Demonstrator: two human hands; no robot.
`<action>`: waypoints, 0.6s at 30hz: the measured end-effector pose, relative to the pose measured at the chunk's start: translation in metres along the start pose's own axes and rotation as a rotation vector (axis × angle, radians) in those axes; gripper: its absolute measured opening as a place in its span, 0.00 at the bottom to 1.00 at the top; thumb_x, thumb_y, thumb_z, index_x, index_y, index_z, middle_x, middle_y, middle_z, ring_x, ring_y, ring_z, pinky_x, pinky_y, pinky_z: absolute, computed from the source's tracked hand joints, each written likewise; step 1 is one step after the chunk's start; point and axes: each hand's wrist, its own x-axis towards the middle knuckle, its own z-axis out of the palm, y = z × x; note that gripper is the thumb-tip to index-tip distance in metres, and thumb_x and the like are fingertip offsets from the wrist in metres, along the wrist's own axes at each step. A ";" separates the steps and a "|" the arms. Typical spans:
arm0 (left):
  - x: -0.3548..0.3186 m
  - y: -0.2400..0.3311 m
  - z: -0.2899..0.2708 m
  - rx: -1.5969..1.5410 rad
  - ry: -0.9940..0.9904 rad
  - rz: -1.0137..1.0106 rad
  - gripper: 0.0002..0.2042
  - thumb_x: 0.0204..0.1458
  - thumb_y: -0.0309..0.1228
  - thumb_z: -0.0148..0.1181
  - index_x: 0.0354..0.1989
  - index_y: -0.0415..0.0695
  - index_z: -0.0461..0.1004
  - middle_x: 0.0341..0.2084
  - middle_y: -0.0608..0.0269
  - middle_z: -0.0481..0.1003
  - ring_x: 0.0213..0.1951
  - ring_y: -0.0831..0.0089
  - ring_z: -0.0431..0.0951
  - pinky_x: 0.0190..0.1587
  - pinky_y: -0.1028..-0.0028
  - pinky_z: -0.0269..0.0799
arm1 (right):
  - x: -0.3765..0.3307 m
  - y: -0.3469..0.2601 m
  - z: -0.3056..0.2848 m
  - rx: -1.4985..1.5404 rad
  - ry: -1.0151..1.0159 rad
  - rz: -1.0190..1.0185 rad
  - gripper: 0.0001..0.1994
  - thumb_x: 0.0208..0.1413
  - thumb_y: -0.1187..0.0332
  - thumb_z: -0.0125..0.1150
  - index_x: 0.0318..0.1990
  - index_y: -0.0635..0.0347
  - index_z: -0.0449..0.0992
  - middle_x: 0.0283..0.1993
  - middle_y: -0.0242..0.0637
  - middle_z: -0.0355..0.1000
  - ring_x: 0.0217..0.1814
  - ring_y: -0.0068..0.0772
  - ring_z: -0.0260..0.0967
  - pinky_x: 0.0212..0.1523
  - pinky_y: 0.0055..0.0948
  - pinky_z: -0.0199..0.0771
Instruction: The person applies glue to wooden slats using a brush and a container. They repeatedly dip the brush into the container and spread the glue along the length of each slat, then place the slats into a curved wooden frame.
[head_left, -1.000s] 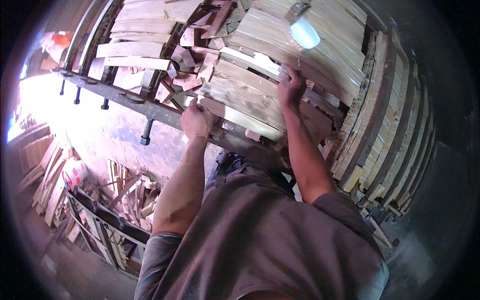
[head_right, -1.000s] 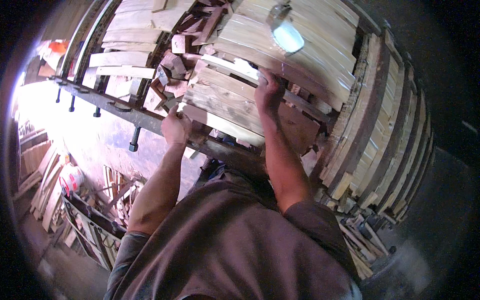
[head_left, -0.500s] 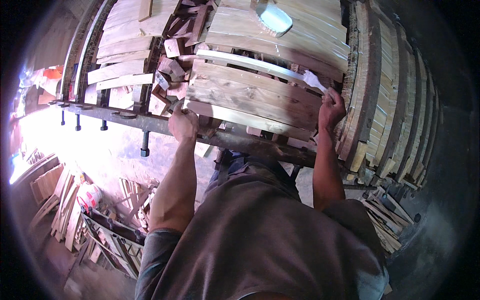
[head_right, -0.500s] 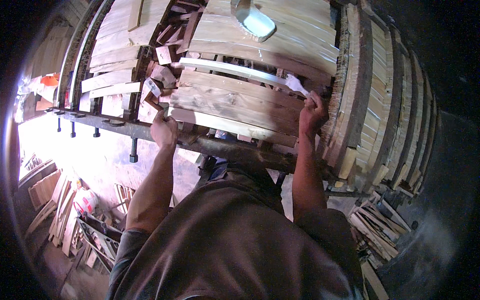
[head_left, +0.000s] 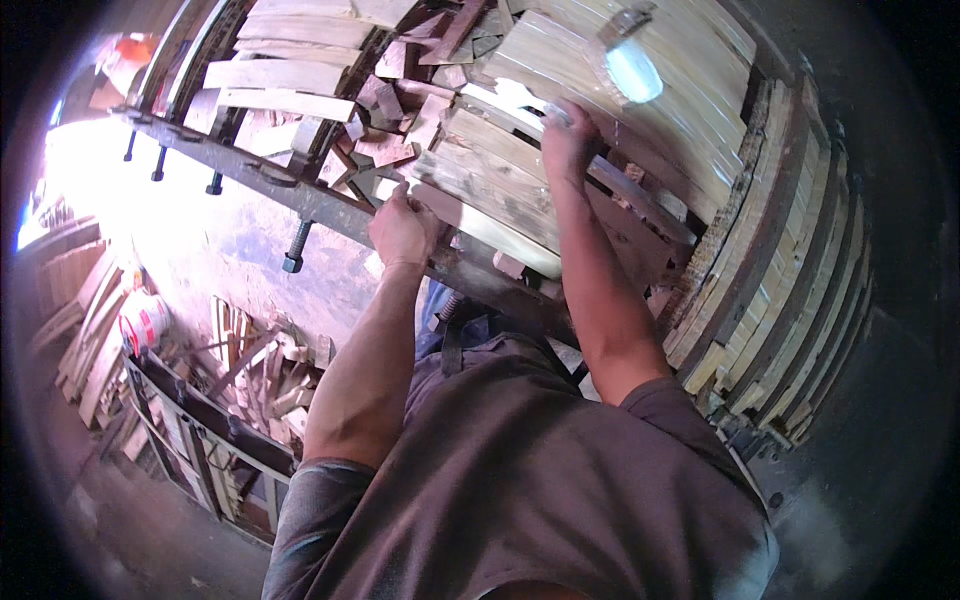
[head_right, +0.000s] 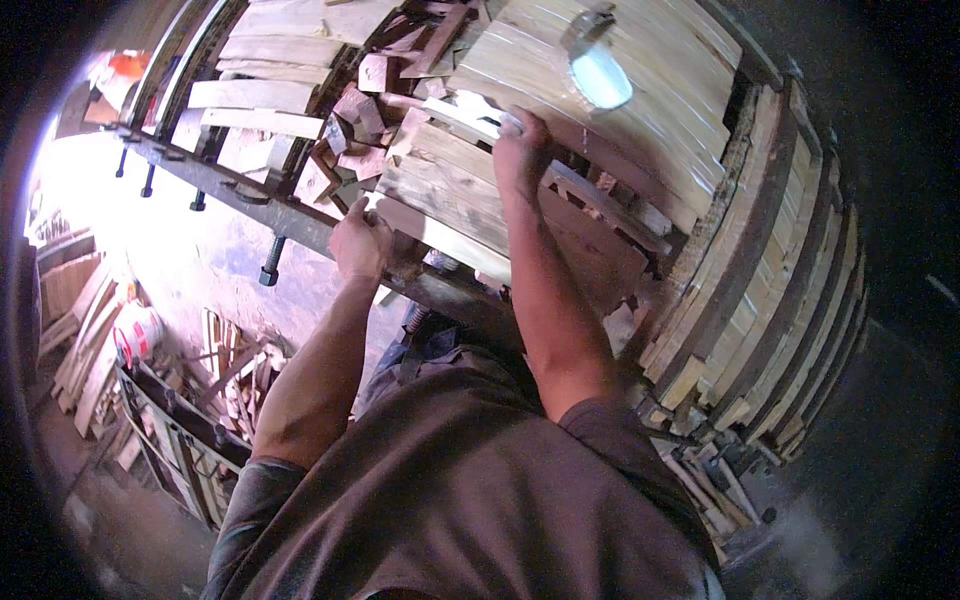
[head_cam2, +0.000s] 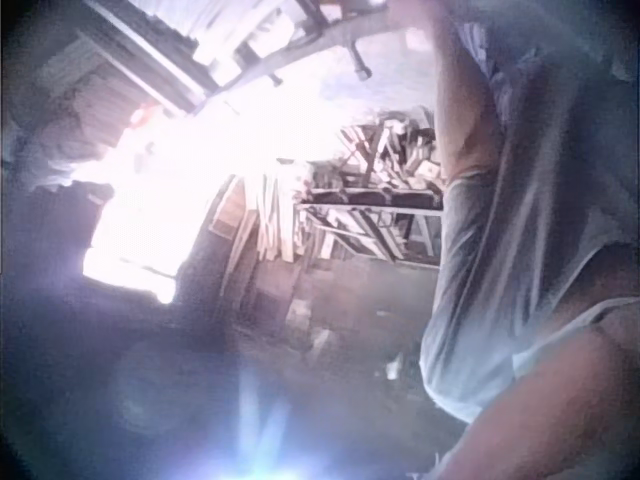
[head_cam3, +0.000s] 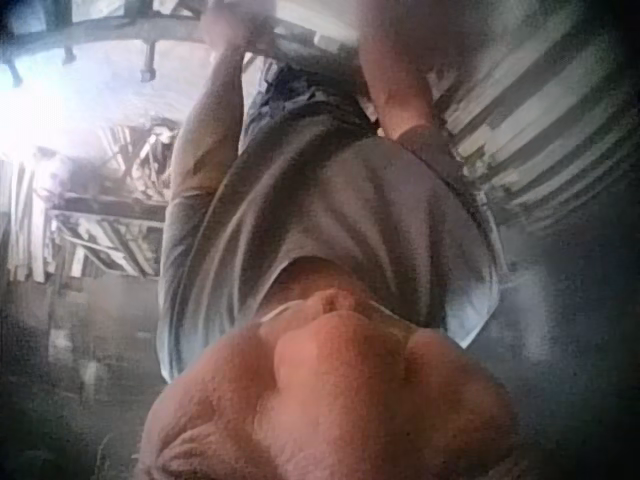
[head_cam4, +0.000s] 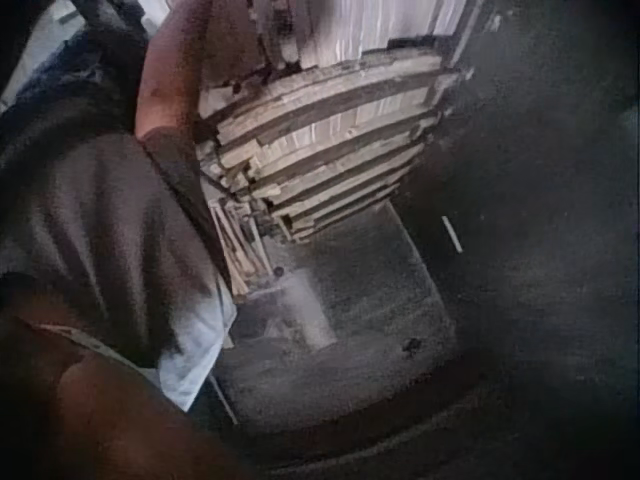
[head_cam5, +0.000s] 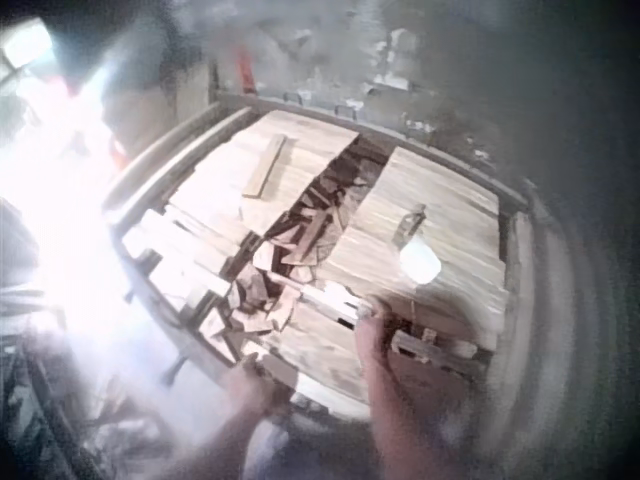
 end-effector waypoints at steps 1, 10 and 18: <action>0.001 0.000 0.000 -0.001 -0.016 0.009 0.19 0.49 0.34 0.51 0.49 0.46 0.76 0.34 0.46 0.79 0.38 0.50 0.79 0.44 0.57 0.73 | 0.005 0.000 0.014 0.023 -0.034 0.005 0.10 0.48 0.73 0.61 0.38 0.63 0.81 0.38 0.48 0.78 0.43 0.47 0.76 0.49 0.37 0.72; 0.003 -0.006 -0.002 -0.106 -0.024 0.055 0.16 0.49 0.33 0.50 0.46 0.45 0.75 0.33 0.47 0.79 0.37 0.49 0.79 0.41 0.56 0.74 | 0.002 -0.014 0.053 0.154 -0.029 0.191 0.12 0.44 0.70 0.62 0.38 0.64 0.81 0.39 0.51 0.78 0.44 0.43 0.77 0.46 0.35 0.74; 0.007 -0.009 -0.004 -0.088 -0.125 0.028 0.17 0.50 0.34 0.52 0.48 0.47 0.76 0.34 0.47 0.79 0.38 0.49 0.79 0.42 0.56 0.73 | -0.059 -0.039 0.084 0.131 -0.089 0.055 0.12 0.49 0.76 0.61 0.42 0.69 0.79 0.36 0.45 0.79 0.32 0.31 0.77 0.32 0.28 0.78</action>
